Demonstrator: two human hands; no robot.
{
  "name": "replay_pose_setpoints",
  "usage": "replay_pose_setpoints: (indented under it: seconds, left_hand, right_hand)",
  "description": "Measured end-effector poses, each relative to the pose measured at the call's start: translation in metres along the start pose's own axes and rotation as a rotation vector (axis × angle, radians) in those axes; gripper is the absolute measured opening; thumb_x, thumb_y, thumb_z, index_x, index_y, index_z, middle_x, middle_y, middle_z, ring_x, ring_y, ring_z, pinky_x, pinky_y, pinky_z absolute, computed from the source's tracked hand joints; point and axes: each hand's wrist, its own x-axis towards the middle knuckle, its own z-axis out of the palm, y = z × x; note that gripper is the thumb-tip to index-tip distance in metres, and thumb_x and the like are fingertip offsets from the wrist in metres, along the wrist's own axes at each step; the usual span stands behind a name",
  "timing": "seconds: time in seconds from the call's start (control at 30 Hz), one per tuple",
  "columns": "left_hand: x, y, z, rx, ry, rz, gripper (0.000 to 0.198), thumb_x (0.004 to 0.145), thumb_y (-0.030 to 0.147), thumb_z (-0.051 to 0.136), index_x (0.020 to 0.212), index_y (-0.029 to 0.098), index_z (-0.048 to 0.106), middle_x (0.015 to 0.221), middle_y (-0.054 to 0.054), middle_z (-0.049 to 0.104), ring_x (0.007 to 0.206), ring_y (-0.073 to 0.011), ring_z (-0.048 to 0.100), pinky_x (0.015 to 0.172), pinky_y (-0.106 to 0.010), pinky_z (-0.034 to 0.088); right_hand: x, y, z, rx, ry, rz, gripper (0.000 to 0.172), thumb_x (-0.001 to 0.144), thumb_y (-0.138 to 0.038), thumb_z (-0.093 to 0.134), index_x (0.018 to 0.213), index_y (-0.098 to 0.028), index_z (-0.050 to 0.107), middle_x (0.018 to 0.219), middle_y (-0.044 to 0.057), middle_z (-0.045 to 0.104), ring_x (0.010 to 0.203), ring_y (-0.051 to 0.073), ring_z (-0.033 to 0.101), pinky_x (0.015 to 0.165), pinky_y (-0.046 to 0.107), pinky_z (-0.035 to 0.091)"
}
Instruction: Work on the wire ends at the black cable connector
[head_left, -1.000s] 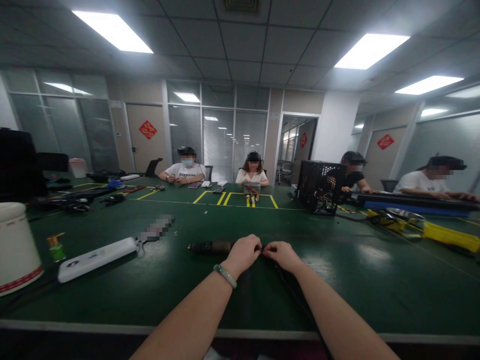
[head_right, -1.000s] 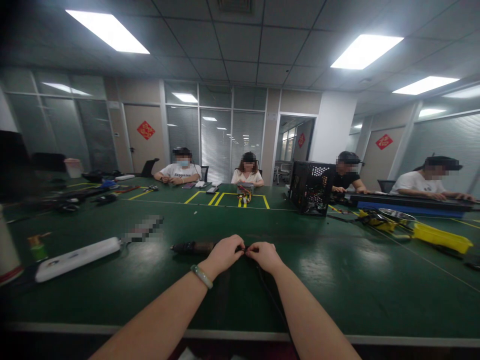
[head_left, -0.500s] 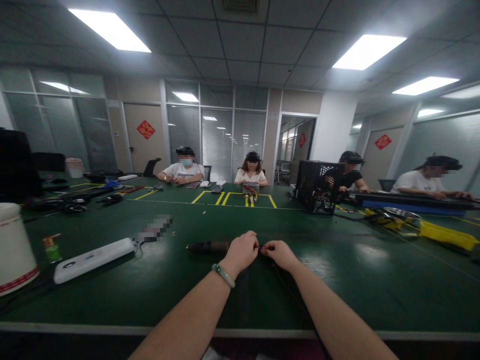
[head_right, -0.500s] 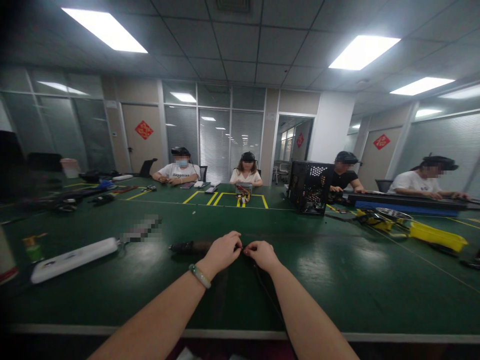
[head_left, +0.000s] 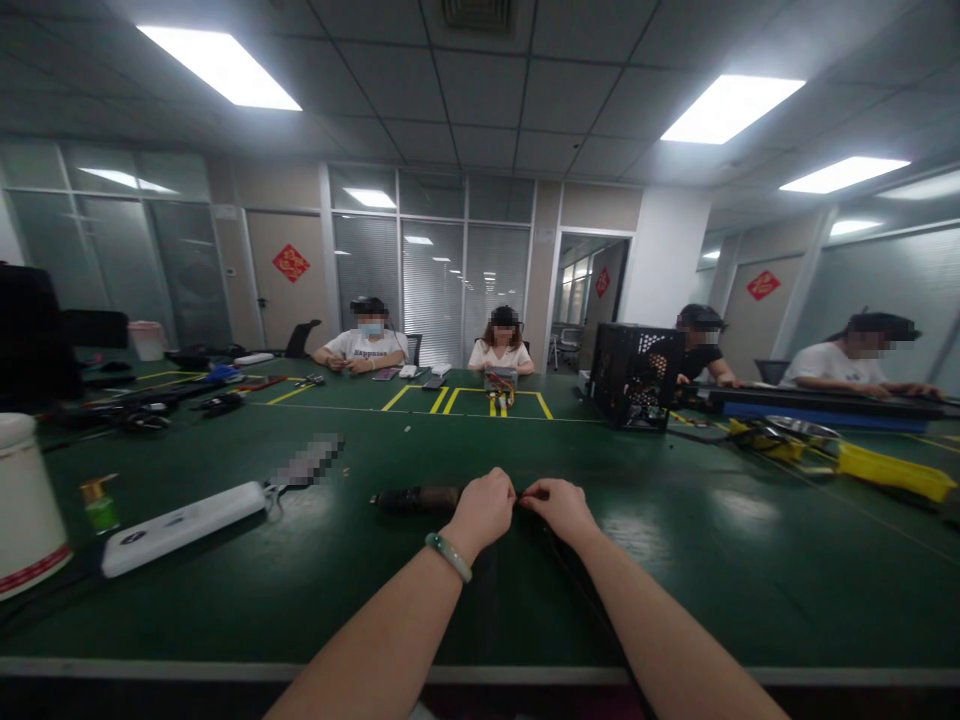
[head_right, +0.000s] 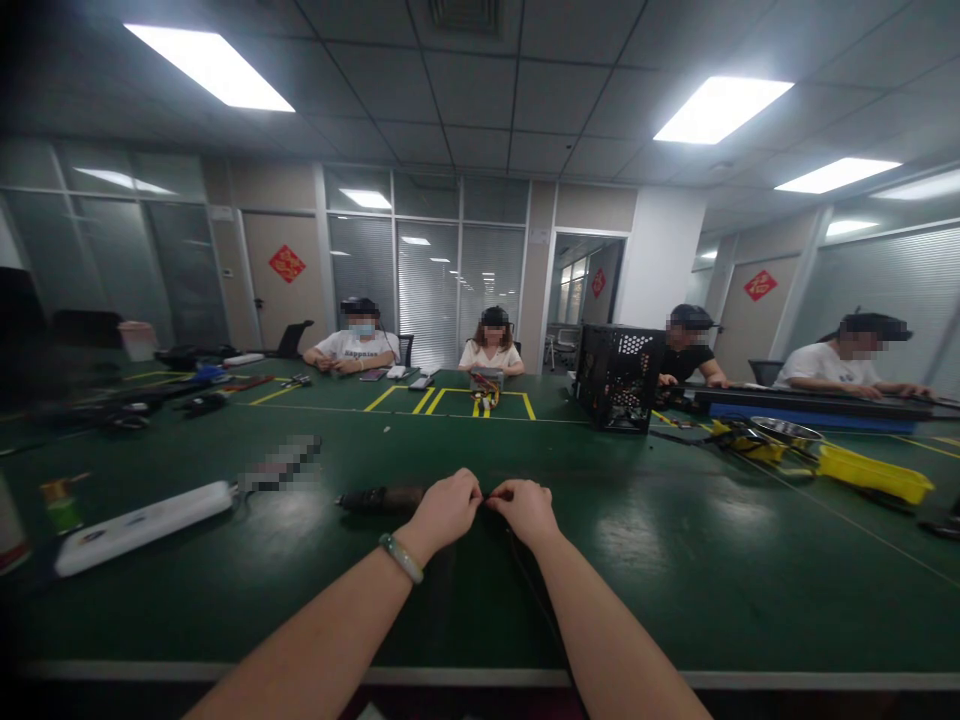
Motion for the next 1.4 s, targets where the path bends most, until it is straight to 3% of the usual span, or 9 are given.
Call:
replay_pose_setpoints:
  seconds: [0.23,0.43,1.4]
  left_hand:
    - [0.001,-0.004,0.001,0.043,-0.007,0.050,0.021,0.090,0.025,0.039,0.092,0.017,0.058,0.098,-0.008,0.055,0.088,-0.0183,0.056,0.080,-0.031,0.040]
    - [-0.001,-0.005,-0.004,0.005,0.016,0.101,0.016,0.089,0.024,0.042,0.092,0.019,0.057,0.097,-0.005,0.057,0.089,-0.0173,0.055,0.081,-0.031,0.041]
    - [-0.001,-0.003,-0.005,-0.040,-0.010,0.076,0.014,0.084,0.025,0.050,0.094,0.021,0.060,0.101,-0.004,0.059,0.096,-0.0183,0.055,0.086,-0.031,0.041]
  right_hand:
    - [0.000,0.005,0.006,0.080,-0.084,-0.023,0.021,0.075,-0.035,0.063,0.088,-0.021,0.071,0.082,0.003,0.070,0.072,0.017,0.061,0.062,0.024,0.039]
    - [0.002,0.005,0.009,0.093,-0.076,-0.026,0.020,0.079,-0.034,0.059,0.085,-0.019,0.070,0.081,0.003,0.070,0.071,0.016,0.061,0.061,0.024,0.040]
    - [0.006,0.014,0.014,0.200,-0.119,-0.042,0.022,0.079,-0.036,0.058,0.082,-0.018,0.070,0.078,0.001,0.069,0.070,0.015,0.060,0.064,0.023,0.042]
